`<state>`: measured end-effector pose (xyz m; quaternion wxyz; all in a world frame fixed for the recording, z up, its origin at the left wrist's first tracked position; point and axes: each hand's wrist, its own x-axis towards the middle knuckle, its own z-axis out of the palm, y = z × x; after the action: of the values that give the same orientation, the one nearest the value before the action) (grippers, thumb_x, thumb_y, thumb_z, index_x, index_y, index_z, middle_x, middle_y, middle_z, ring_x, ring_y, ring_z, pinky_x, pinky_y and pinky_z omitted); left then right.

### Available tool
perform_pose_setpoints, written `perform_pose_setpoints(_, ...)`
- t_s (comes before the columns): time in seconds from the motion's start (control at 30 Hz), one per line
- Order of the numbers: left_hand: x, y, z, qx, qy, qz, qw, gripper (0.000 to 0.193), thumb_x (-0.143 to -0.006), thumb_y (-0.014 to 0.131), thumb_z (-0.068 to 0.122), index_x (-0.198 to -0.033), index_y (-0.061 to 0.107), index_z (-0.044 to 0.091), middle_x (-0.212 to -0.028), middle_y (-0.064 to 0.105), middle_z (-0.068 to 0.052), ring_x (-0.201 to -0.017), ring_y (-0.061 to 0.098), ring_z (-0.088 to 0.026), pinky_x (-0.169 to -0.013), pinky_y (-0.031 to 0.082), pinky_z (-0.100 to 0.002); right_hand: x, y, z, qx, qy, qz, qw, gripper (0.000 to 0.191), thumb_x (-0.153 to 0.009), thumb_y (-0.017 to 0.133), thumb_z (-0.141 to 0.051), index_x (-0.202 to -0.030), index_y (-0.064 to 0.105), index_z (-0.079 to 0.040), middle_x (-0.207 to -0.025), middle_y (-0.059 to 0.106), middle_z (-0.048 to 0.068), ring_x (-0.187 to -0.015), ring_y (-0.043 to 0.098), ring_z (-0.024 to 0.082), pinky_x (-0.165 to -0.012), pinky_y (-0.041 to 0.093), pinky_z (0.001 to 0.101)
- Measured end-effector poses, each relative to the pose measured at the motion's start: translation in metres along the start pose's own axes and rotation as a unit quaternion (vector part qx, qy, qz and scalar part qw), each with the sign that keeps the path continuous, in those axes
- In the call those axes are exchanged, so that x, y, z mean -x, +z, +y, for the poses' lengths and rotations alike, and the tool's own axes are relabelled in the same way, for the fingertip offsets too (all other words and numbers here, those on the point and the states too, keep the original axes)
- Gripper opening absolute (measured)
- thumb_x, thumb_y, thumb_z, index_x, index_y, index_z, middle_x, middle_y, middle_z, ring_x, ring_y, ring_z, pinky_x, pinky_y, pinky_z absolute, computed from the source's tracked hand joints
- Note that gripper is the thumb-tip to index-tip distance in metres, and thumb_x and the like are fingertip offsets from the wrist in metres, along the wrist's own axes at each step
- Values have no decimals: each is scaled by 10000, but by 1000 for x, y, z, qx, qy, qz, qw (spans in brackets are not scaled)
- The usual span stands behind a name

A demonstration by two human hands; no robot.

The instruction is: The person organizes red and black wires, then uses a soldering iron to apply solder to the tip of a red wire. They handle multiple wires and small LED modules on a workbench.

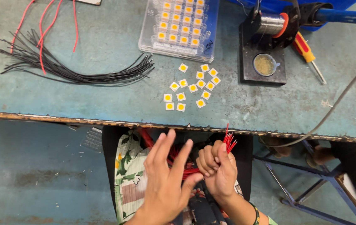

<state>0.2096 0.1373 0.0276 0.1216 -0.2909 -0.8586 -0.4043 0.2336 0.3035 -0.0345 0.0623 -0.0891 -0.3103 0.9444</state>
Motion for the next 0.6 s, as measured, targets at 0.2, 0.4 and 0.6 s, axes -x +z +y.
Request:
perform_pose_setpoints(0.2, 21, 38, -2, 242, -89, -62, 964, 742, -1049, 563, 430, -1570, 278, -15, -1427, 443, -327, -1297, 510, -473, -1068, 430, -508, -1, 20, 12, -37, -39, 30, 998, 419, -1098, 397, -381, -772, 358, -119, -650, 321, 4, -571, 311, 127, -523, 320, 284)
perform_pose_setpoints(0.4, 40, 65, -27, 184, -188, -171, 950, 491, -1046, 525, 416, -1335, 461, 24, -867, 690, -220, -799, 666, -458, -655, 510, -492, -14, 9, -6, -106, 51, 60, 991, 410, -1092, 448, -321, -733, 368, -139, -628, 307, -28, -544, 290, 109, -489, 299, 268)
perform_pose_setpoints(0.6, 45, 52, -35, 209, -217, -271, 914, 366, -1033, 517, 429, -1012, 558, 66, -711, 630, -193, -724, 642, -424, -618, 472, -489, -29, -22, -31, -220, 103, 23, 970, 542, -1130, 447, -383, -650, 339, -156, -556, 225, -40, -484, 222, 104, -413, 227, 267)
